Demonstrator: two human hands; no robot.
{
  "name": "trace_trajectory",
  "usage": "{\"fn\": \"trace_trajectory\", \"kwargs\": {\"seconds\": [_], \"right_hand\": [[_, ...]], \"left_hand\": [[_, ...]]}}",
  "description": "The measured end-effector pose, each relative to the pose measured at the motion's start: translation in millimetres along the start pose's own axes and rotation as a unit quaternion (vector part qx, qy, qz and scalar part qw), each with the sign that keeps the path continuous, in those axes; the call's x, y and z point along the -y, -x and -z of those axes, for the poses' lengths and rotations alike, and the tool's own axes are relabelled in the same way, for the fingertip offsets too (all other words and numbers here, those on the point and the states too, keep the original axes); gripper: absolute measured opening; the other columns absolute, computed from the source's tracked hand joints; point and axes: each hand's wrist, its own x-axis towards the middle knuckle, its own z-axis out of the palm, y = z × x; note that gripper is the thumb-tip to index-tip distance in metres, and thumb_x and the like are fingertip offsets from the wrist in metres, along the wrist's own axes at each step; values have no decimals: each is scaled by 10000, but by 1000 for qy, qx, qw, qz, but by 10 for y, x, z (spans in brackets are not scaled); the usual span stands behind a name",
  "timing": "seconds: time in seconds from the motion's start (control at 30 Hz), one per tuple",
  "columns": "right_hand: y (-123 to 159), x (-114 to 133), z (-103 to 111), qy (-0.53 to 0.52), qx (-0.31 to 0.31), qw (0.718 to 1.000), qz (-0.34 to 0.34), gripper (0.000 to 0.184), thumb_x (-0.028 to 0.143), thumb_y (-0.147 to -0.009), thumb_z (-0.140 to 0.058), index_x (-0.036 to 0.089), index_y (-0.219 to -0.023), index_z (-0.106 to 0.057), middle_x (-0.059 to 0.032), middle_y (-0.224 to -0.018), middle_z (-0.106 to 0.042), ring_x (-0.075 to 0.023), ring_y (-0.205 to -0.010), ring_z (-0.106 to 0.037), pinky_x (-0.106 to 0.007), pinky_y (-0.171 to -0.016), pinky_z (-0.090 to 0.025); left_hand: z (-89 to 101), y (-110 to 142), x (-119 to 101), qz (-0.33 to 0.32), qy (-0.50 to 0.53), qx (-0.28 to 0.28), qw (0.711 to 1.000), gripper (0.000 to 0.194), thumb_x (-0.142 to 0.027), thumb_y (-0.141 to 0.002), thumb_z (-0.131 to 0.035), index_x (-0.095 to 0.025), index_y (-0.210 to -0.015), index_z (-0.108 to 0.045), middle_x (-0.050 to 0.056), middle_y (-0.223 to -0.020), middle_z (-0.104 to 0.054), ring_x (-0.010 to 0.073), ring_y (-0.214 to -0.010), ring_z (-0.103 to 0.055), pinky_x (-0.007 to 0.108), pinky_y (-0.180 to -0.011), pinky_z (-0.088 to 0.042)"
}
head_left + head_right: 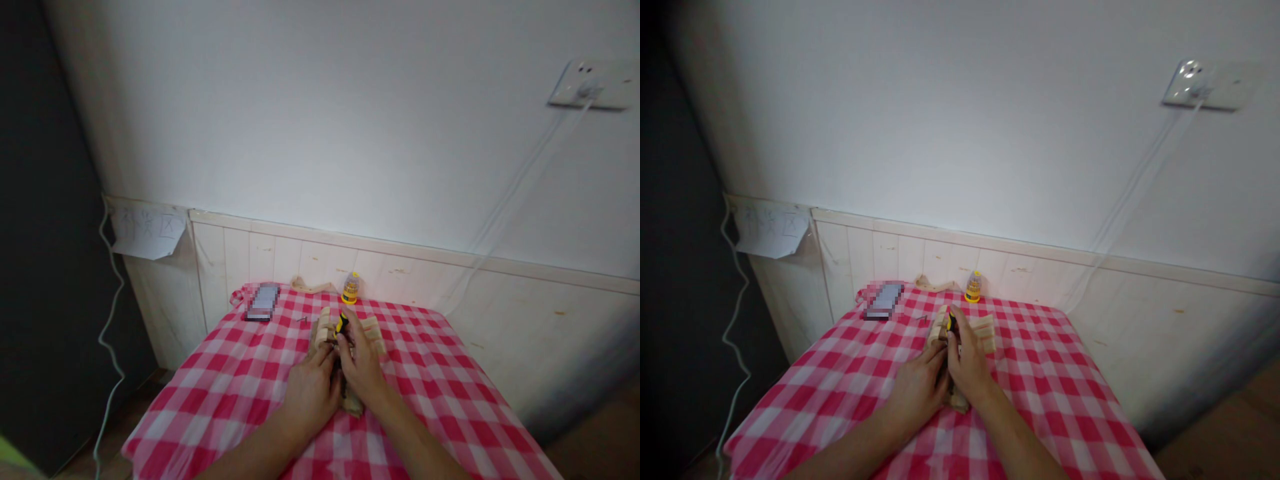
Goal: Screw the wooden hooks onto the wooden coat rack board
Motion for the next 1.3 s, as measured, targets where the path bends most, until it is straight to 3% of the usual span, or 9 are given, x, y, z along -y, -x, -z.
{"fn": "trace_trajectory", "kwargs": {"seconds": [0.47, 0.77, 0.9, 1.3], "right_hand": [[0, -82, -32, -27, -4, 998, -51, 533, 215, -992, -522, 261, -1523, -500, -117, -1371, -693, -265, -1129, -733, -455, -999, -603], [-9, -56, -19, -21, -10, 999, -46, 509, 239, -997, -536, 261, -1506, -514, -113, -1378, -692, -268, -1143, -727, -455, -998, -602], [-7, -49, -16, -11, -10, 999, -49, 513, 236, -999, -533, 254, -1511, -508, -121, -1412, -670, -269, -1179, -716, -469, -1037, -585], [-35, 3, -9, -19, -12, 998, -61, 500, 234, -985, -555, 259, -1485, -547, -104, -1374, -703, -260, -1140, -733, -442, -1006, -604]], "left_hand": [[2, 7, -11, 17, -11, 13, 1000, 362, -187, -946, -500, -197, -1272, -657, 100, -1348, -685, 272, -1139, -719, 445, -961, -631], [43, 10, -42, 32, -22, 27, 999, 386, -198, -956, -488, -207, -1315, -628, 104, -1399, -655, 265, -1146, -715, 418, -952, -629], [53, 11, -55, 51, -37, 39, 997, 386, -217, -969, -484, -213, -1332, -612, 111, -1439, -623, 251, -1047, -745, 397, -888, -643], [10, 33, -26, 10, -40, 4, 999, 349, -177, -948, -491, -211, -1261, -640, 112, -1341, -666, 259, -1061, -736, 406, -878, -655]]}}
